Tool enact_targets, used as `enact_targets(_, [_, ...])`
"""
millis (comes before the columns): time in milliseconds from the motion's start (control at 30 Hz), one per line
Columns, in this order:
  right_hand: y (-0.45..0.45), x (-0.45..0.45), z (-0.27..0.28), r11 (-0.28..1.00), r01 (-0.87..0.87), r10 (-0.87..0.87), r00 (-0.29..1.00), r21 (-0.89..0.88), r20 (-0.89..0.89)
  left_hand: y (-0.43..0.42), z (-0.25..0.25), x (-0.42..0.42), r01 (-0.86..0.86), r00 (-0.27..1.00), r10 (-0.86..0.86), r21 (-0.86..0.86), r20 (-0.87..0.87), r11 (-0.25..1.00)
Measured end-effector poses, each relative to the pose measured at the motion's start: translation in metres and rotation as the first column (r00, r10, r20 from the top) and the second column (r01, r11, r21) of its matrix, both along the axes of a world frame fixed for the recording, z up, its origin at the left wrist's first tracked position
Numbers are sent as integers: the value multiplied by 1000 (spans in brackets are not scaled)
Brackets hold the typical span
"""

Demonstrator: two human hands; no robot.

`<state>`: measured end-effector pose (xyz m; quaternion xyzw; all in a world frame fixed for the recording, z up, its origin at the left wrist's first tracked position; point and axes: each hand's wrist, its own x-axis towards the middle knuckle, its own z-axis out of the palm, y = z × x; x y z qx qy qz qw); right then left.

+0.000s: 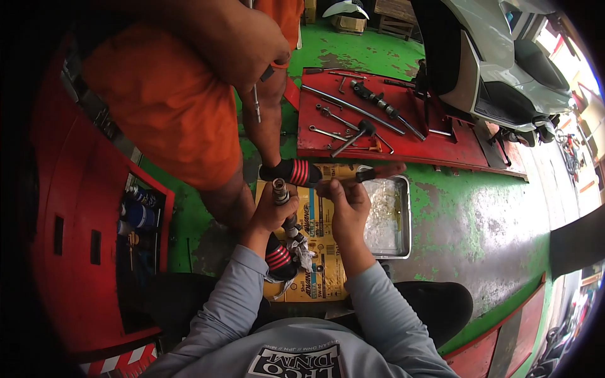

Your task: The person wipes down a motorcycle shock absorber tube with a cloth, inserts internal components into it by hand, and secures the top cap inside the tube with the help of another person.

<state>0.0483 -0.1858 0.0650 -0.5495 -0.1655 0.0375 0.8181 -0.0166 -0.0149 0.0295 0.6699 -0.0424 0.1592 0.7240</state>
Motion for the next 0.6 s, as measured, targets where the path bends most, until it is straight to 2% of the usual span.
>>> enact_targets(167, [-6, -50, 23, 987, -142, 131, 982, 77, 135, -3, 4, -1, -35, 999, 35, -26, -23, 999])
enact_targets(300, [-4, -57, 25, 986, -164, 165, 983, -23, 75, -2, 1, -1, 6, 999, -9, -72, -34, 997])
enact_targets(400, [2, -56, 29, 982, -174, 186, 962, -77, 198, -2, -1, 0, 41, 998, -35, -102, 55, 994])
enact_targets(600, [8, -57, 27, 985, -95, 135, 947, -147, 292, -6, 10, -3, 8, 1000, -9, -117, -7, 993])
